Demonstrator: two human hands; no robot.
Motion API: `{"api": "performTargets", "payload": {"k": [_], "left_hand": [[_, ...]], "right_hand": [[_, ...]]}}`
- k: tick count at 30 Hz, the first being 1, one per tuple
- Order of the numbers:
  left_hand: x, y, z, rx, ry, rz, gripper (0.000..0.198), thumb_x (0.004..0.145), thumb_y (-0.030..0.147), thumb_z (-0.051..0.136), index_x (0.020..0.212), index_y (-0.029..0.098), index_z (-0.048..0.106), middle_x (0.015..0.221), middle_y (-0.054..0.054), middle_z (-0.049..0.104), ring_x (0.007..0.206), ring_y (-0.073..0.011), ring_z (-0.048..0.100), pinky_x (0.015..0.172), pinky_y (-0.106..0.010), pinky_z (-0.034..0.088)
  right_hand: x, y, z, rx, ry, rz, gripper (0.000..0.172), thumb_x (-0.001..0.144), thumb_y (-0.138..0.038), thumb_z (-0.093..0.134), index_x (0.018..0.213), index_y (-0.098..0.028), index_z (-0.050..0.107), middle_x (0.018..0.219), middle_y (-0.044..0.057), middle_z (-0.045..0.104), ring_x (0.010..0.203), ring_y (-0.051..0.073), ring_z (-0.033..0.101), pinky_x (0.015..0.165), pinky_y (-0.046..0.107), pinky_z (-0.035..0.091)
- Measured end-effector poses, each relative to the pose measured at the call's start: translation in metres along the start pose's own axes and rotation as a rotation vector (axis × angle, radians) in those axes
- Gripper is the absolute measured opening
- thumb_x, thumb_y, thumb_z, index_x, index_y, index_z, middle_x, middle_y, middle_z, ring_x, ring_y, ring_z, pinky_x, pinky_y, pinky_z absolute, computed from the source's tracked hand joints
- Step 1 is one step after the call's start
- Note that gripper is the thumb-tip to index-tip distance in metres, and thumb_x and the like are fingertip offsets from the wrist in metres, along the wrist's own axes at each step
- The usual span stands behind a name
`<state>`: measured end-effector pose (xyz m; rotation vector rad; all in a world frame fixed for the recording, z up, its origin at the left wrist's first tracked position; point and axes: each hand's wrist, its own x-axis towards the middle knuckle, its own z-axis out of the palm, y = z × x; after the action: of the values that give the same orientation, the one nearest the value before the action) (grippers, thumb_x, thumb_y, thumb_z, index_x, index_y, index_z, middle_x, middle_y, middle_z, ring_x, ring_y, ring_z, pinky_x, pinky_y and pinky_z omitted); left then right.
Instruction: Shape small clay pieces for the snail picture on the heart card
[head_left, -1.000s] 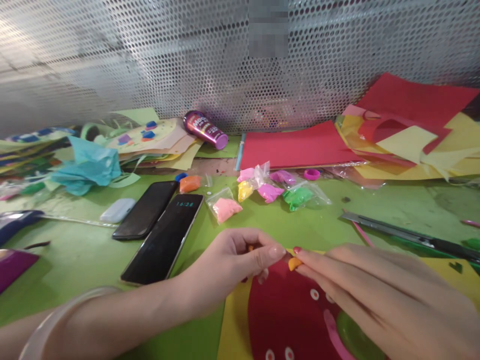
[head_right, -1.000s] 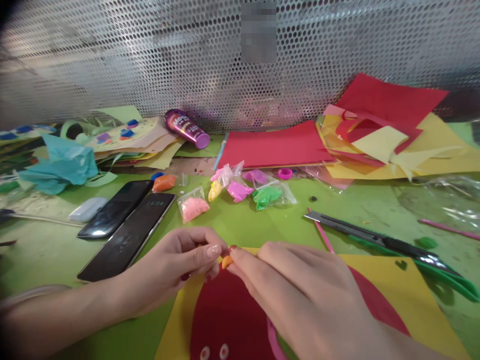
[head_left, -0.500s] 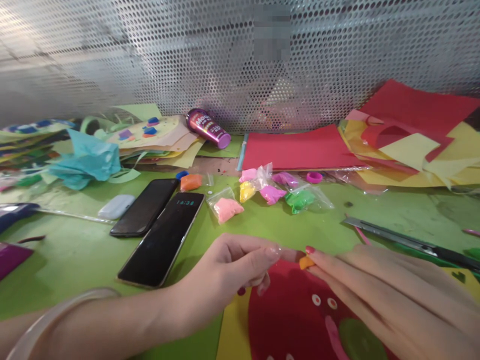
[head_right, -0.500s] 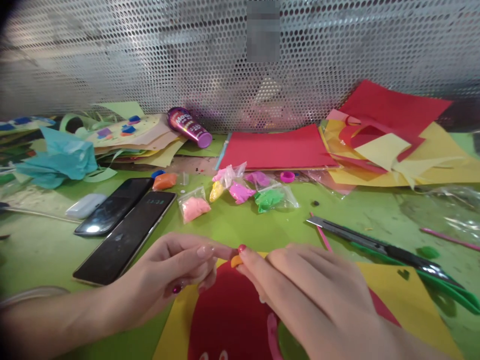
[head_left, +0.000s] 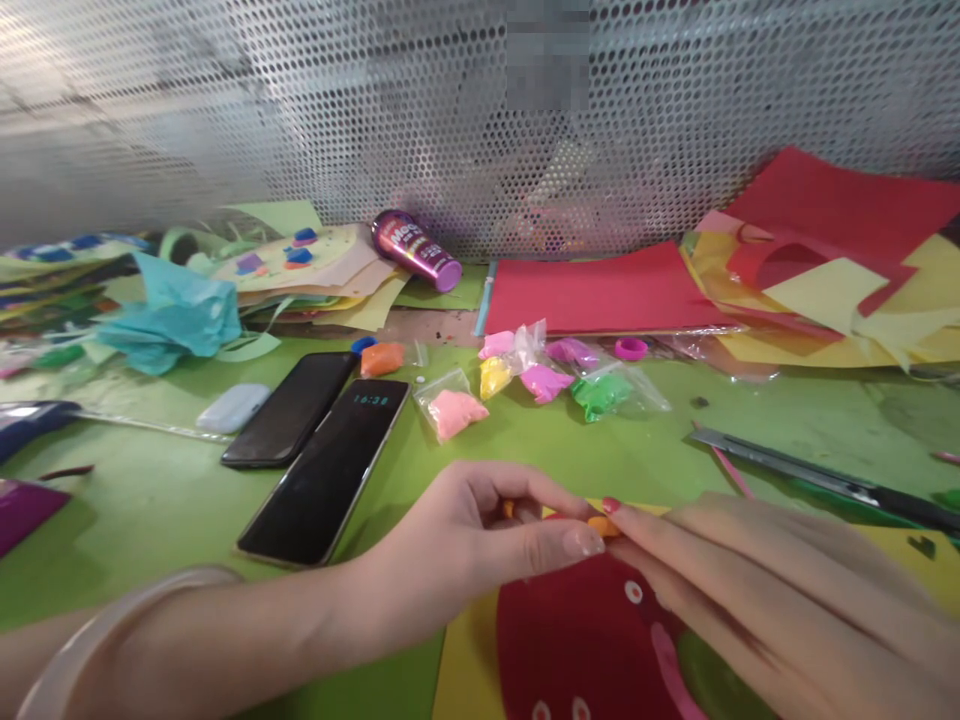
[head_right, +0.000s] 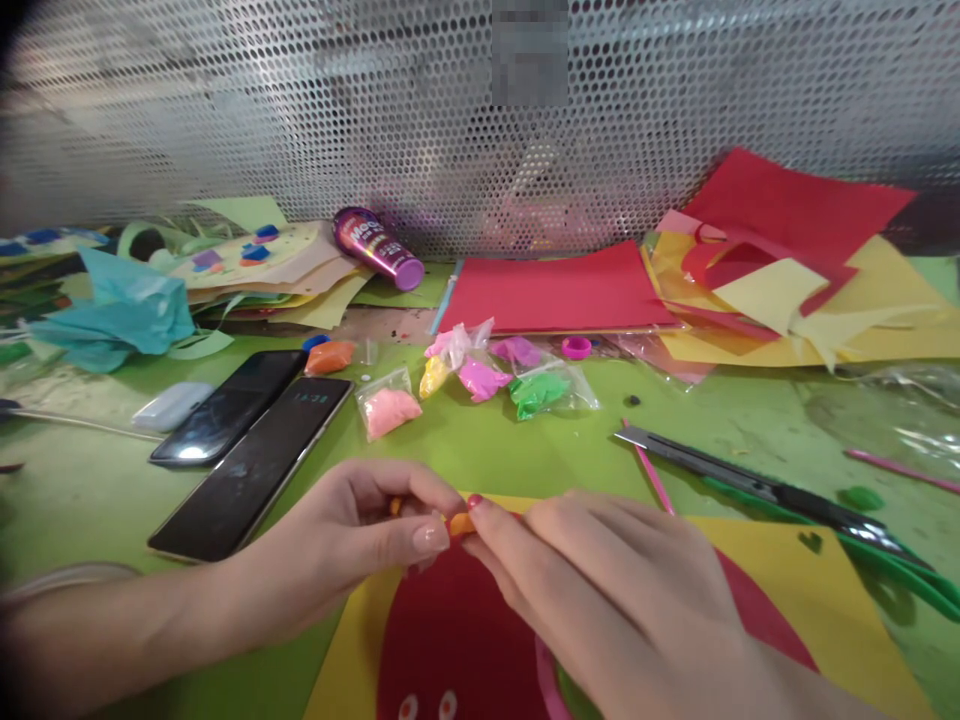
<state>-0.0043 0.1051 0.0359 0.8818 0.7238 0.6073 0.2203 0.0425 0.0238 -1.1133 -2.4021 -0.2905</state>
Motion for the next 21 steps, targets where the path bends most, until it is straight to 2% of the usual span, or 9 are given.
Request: {"api": "performTargets", "payload": {"k": [2, 3, 7, 10, 12, 15, 17, 21], "left_hand": [[0.000, 0.000, 0.000, 0.010, 0.001, 0.002, 0.008, 0.070, 0.022, 0.077, 0.076, 0.020, 0.072, 0.070, 0.003, 0.069, 0.064, -0.0057, 0.057, 0.061, -0.013, 0.043], [0.000, 0.000, 0.000, 0.019, 0.003, 0.004, 0.008, 0.070, 0.023, 0.077, 0.075, 0.019, 0.072, 0.069, 0.003, 0.069, 0.063, -0.0050, 0.057, 0.060, -0.013, 0.042], [0.000, 0.000, -0.001, 0.042, 0.004, 0.011, 0.010, 0.070, 0.025, 0.077, 0.074, 0.018, 0.071, 0.067, 0.003, 0.067, 0.060, -0.0047, 0.054, 0.057, -0.013, 0.041], [0.000, 0.001, -0.001, 0.087, -0.011, 0.005, 0.011, 0.071, 0.026, 0.076, 0.074, 0.017, 0.071, 0.067, 0.003, 0.067, 0.061, -0.0061, 0.054, 0.058, -0.015, 0.041], [0.000, 0.001, -0.002, 0.106, -0.026, 0.004, 0.010, 0.072, 0.027, 0.075, 0.075, 0.018, 0.072, 0.069, 0.002, 0.067, 0.063, -0.0067, 0.054, 0.060, -0.015, 0.041], [0.001, 0.001, -0.002, 0.096, -0.050, 0.013, 0.009, 0.074, 0.027, 0.074, 0.077, 0.019, 0.071, 0.070, 0.003, 0.066, 0.065, -0.0066, 0.053, 0.060, -0.015, 0.039], [0.000, 0.001, -0.002, 0.124, -0.054, 0.024, 0.013, 0.075, 0.031, 0.072, 0.075, 0.018, 0.071, 0.065, 0.003, 0.061, 0.060, -0.0060, 0.048, 0.057, -0.015, 0.037], [0.000, 0.002, -0.003, 0.206, -0.050, 0.054, 0.024, 0.079, 0.037, 0.067, 0.070, 0.015, 0.068, 0.056, 0.005, 0.049, 0.053, -0.0053, 0.038, 0.051, -0.017, 0.031]], "right_hand": [[-0.001, -0.001, 0.002, -0.032, -0.069, -0.053, 0.044, 0.097, -0.038, 0.029, 0.138, -0.024, 0.038, 0.119, -0.001, 0.062, 0.105, 0.024, 0.057, 0.088, 0.039, 0.046], [0.002, -0.002, 0.003, -0.019, -0.078, -0.040, 0.042, 0.098, -0.036, 0.028, 0.135, -0.024, 0.043, 0.117, 0.000, 0.063, 0.102, 0.023, 0.059, 0.085, 0.038, 0.048], [0.031, -0.009, 0.005, 0.074, 0.141, 0.070, 0.036, 0.099, -0.025, 0.026, 0.107, -0.024, 0.062, 0.083, 0.000, 0.070, 0.069, 0.013, 0.064, 0.064, 0.026, 0.051], [0.049, -0.011, 0.002, 0.132, 0.162, 0.062, 0.033, 0.098, -0.024, 0.032, 0.090, -0.022, 0.064, 0.069, -0.002, 0.067, 0.052, 0.009, 0.060, 0.050, 0.020, 0.047], [0.052, -0.010, 0.000, 0.175, 0.122, 0.052, 0.026, 0.096, -0.023, 0.038, 0.088, -0.021, 0.063, 0.068, -0.003, 0.065, 0.050, 0.007, 0.058, 0.048, 0.018, 0.046], [0.047, -0.009, -0.002, 0.239, 0.065, 0.090, 0.015, 0.093, -0.023, 0.046, 0.096, -0.021, 0.060, 0.071, -0.005, 0.063, 0.054, 0.006, 0.058, 0.052, 0.017, 0.047], [0.043, -0.009, -0.002, 0.268, 0.029, 0.121, 0.013, 0.092, -0.024, 0.047, 0.098, -0.023, 0.059, 0.073, -0.005, 0.061, 0.054, 0.005, 0.058, 0.054, 0.017, 0.046], [0.040, -0.010, -0.001, 0.277, 0.040, 0.145, 0.011, 0.093, -0.025, 0.047, 0.096, -0.025, 0.058, 0.072, -0.006, 0.060, 0.055, 0.004, 0.057, 0.053, 0.016, 0.044]]}}
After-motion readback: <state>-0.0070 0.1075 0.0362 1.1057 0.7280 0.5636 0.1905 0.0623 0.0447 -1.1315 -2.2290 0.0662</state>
